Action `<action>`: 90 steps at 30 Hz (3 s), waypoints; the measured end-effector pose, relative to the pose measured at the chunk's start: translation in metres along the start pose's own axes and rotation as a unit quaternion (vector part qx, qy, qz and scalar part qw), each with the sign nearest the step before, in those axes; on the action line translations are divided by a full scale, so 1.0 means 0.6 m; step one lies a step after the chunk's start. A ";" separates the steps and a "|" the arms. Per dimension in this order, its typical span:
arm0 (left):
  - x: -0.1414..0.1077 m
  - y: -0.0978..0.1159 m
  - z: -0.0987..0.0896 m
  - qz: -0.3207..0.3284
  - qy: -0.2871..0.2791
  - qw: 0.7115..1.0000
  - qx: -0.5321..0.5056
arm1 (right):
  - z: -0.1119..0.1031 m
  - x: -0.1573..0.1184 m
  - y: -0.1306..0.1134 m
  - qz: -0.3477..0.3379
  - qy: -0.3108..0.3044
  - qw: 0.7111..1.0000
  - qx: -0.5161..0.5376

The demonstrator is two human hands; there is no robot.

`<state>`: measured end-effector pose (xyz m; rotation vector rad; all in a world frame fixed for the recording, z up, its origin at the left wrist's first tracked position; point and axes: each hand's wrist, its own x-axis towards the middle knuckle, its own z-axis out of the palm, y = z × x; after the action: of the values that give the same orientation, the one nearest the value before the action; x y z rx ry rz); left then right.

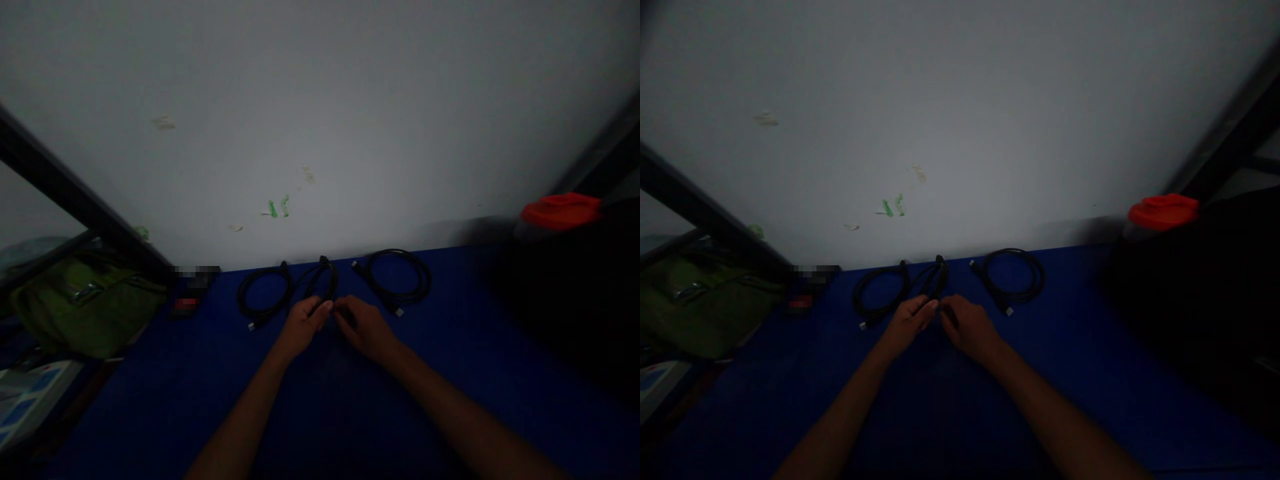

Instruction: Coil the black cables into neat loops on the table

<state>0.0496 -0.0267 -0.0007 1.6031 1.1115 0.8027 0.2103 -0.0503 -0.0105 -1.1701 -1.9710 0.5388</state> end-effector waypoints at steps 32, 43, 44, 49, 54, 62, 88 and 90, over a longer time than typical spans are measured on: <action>-0.003 0.009 0.007 0.003 -0.017 1.000 0.005 | 0.005 -0.007 -0.004 -0.091 0.003 0.988 -0.128; -0.005 0.009 0.012 0.004 0.001 0.999 0.043 | 0.028 0.002 -0.024 0.225 0.015 0.867 0.445; -0.004 0.008 0.012 0.005 0.003 0.999 0.041 | 0.028 0.003 -0.026 0.239 0.013 0.846 0.477; -0.005 0.003 0.014 0.012 0.022 0.999 0.037 | 0.026 0.006 -0.030 0.279 0.008 0.772 0.571; -0.007 0.001 0.016 0.023 0.040 0.998 0.039 | 0.024 0.008 -0.020 0.318 -0.037 0.692 0.647; -0.005 -0.008 0.015 0.025 0.052 0.997 0.050 | 0.023 0.009 -0.016 0.328 -0.099 0.662 0.667; -0.006 0.012 0.010 -0.003 0.027 1.000 0.016 | -0.023 0.003 -0.001 -0.128 -0.030 0.986 -0.105; -0.006 0.012 0.009 -0.007 0.027 0.999 0.018 | -0.022 0.004 -0.001 -0.133 -0.029 0.984 -0.114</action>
<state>0.0554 -0.0327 0.0047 1.6098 1.1799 0.8244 0.2199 -0.0490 -0.0013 -1.0095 -2.2416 0.2159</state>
